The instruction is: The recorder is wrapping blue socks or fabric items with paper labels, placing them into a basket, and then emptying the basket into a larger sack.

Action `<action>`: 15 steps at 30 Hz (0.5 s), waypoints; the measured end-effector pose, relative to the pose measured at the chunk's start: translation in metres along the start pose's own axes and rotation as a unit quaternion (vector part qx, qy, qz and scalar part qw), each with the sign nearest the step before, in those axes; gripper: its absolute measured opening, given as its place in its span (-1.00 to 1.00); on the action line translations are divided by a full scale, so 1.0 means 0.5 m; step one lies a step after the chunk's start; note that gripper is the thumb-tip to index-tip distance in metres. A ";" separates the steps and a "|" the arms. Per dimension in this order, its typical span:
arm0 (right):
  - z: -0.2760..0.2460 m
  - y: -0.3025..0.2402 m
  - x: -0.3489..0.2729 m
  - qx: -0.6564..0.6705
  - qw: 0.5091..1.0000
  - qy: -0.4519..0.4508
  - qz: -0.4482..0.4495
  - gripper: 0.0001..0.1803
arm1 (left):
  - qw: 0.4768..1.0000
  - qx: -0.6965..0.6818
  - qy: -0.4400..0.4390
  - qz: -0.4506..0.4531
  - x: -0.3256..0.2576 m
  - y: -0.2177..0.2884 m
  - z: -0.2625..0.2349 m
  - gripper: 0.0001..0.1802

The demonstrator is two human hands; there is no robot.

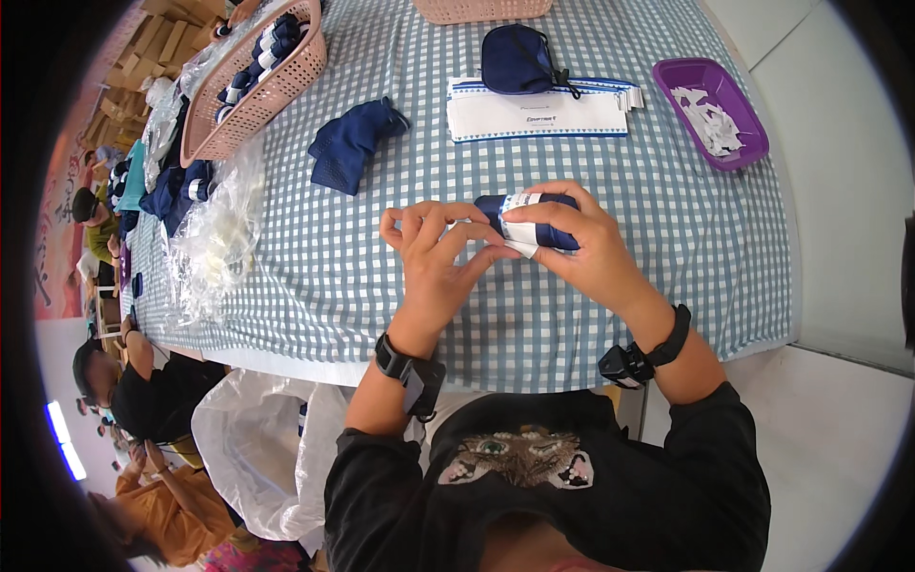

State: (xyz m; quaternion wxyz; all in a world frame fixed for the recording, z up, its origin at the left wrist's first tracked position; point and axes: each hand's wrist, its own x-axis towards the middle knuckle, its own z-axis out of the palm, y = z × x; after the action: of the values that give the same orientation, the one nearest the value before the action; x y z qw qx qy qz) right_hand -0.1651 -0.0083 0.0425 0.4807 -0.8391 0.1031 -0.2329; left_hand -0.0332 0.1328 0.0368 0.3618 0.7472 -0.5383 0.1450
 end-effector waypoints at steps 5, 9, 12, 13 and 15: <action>0.006 0.005 -0.003 -0.027 1.000 0.012 -0.002 -0.57 | 0.999 0.024 -0.008 0.032 0.002 0.002 -0.001 -0.73; 0.000 0.027 0.005 -0.070 0.995 0.069 -0.032 -0.57 | 0.902 -0.389 -0.073 -0.174 -0.003 -0.007 0.008 -0.89; -0.008 0.044 0.010 -0.019 0.993 0.116 -0.011 -0.59 | 0.810 -0.492 -0.002 -0.319 0.005 -0.023 0.015 -0.94; -0.009 0.045 0.012 0.047 0.995 0.094 0.002 -0.61 | 0.832 -0.472 0.035 -0.289 0.001 -0.031 0.020 -0.89; -0.010 0.039 0.017 0.113 0.991 0.072 0.011 -0.62 | 0.868 -0.427 0.029 -0.252 -0.011 -0.058 0.026 -0.85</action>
State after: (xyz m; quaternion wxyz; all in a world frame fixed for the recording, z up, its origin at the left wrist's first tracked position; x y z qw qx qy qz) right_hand -0.1592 -0.0256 0.0303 0.5662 -0.7593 0.1195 -0.2977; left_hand -0.0113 0.1324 0.0133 0.6853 0.6253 -0.3304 -0.1738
